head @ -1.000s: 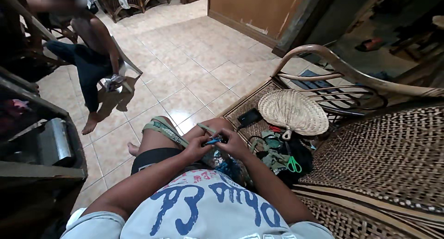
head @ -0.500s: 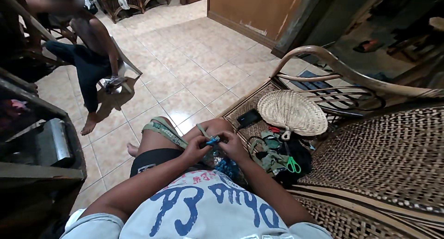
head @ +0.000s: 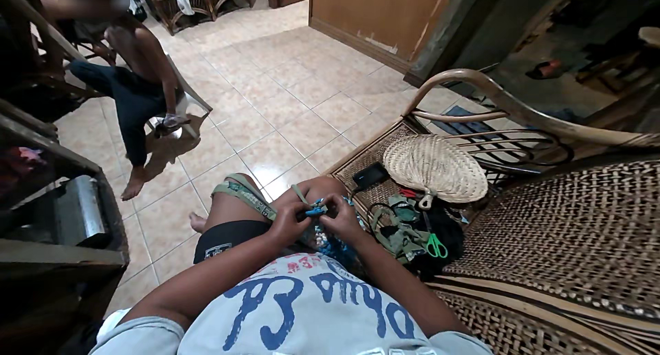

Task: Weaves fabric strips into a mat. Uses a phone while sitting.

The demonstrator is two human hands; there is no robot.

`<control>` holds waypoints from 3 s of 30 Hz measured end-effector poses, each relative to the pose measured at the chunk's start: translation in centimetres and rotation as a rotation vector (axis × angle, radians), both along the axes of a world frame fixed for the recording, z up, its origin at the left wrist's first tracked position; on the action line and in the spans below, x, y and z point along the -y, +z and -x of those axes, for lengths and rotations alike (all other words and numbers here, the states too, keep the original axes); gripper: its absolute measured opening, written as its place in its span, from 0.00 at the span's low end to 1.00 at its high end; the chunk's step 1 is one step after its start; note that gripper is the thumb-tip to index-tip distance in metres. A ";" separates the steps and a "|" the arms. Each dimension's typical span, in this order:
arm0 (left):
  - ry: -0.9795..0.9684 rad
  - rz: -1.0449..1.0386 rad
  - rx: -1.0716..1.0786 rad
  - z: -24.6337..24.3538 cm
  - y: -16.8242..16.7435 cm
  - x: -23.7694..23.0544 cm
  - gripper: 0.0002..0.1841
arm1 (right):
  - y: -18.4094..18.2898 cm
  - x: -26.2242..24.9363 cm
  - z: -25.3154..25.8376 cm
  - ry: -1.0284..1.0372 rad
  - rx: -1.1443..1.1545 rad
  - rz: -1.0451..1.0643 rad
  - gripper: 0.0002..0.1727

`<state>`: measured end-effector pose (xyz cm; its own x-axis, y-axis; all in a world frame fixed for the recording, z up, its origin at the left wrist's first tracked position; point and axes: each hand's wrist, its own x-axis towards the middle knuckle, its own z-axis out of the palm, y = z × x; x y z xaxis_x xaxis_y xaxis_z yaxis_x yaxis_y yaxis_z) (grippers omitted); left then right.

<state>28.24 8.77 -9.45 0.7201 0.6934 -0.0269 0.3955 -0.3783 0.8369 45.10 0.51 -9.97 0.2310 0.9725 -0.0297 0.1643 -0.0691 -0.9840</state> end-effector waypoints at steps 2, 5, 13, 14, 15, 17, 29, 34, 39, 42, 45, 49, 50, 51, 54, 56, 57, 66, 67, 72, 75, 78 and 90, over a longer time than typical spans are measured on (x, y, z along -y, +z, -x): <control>-0.021 -0.011 -0.037 0.0 0.2 -0.1 0.13 | 0.0 -0.1 -0.1 0.026 -0.131 0.042 0.17; -0.036 0.135 -0.030 0.1 0.5 -0.4 0.13 | -0.3 -0.3 -0.6 0.064 -0.236 0.068 0.20; 0.126 0.814 0.207 0.6 -0.7 -0.7 0.09 | -0.1 0.9 0.1 0.058 0.588 -0.144 0.17; 0.128 0.807 0.211 0.6 -0.6 -0.7 0.09 | 0.0 1.0 0.6 0.052 0.651 -0.152 0.17; 0.123 0.797 0.217 0.5 -0.6 -0.7 0.09 | 0.1 1.0 1.0 0.036 0.688 -0.146 0.17; 0.099 0.763 0.232 0.6 -0.7 -0.8 0.08 | 0.4 1.0 1.6 0.006 0.720 -0.085 0.18; 0.054 0.497 0.071 0.3 -0.9 -0.4 0.13 | 3.5 1.2 -1.6 0.707 0.629 0.046 0.13; -0.091 0.246 -0.004 0.3 -0.2 -0.6 0.21 | 3.0 1.0 -2.9 0.710 0.647 0.037 0.13; -0.307 -0.574 0.050 0.8 -0.8 -0.6 0.13 | 2.1 1.3 -1.5 0.727 0.589 -0.034 0.13; -0.407 -0.799 0.071 0.9 -0.5 -0.7 0.12 | 2.1 1.3 -1.2 0.689 0.536 -0.020 0.14; -0.417 -0.884 0.070 0.8 -0.6 -0.7 0.11 | 1.7 1.3 -1.4 0.686 0.471 -0.031 0.13; -0.338 -0.810 0.070 0.5 -1.0 -0.5 0.07 | 1.6 1.2 -1.5 0.698 0.431 -0.074 0.12; -0.289 -0.730 0.057 0.4 -1.0 -0.4 0.08 | 1.6 1.2 -1.6 0.699 0.430 -0.089 0.12; -0.234 -0.612 0.022 0.4 -0.8 -0.2 0.09 | 1.6 1.1 -1.8 0.705 0.428 -0.102 0.11; -0.150 -0.186 -0.142 0.1 0.4 0.0 0.16 | 2.4 1.2 -3.2 0.730 0.463 -0.069 0.10; -0.138 -0.064 -0.130 -0.1 0.4 -0.2 0.17 | 3.2 1.3 -4.0 0.746 0.534 -0.033 0.10; -0.141 -0.030 -0.111 -0.1 0.5 -0.3 0.17 | 3.3 1.4 -4.2 0.757 0.557 -0.029 0.10; -0.217 0.031 -0.038 -0.2 -0.6 -0.5 0.18 | 2.3 1.9 -0.8 0.801 0.554 -0.197 0.09; -0.189 0.044 -0.041 -0.1 -0.6 -0.6 0.18 | 2.6 2.0 -1.0 0.823 0.526 -0.181 0.08; -0.103 0.347 0.058 0.4 -0.7 -1.3 0.14 | 5.1 2.2 -3.7 0.518 0.596 0.105 0.09; -0.101 0.465 0.160 0.6 -0.8 -1.4 0.10 | 4.4 2.0 -4.3 0.162 0.453 0.019 0.07; -0.087 0.487 0.169 0.7 -0.3 -1.3 0.08 | 3.2 1.5 -3.4 -0.041 0.159 -0.084 0.07; -0.049 0.310 0.108 0.8 -0.9 -1.7 0.12 | 8.2 5.3 -2.0 0.146 -0.496 -0.188 0.12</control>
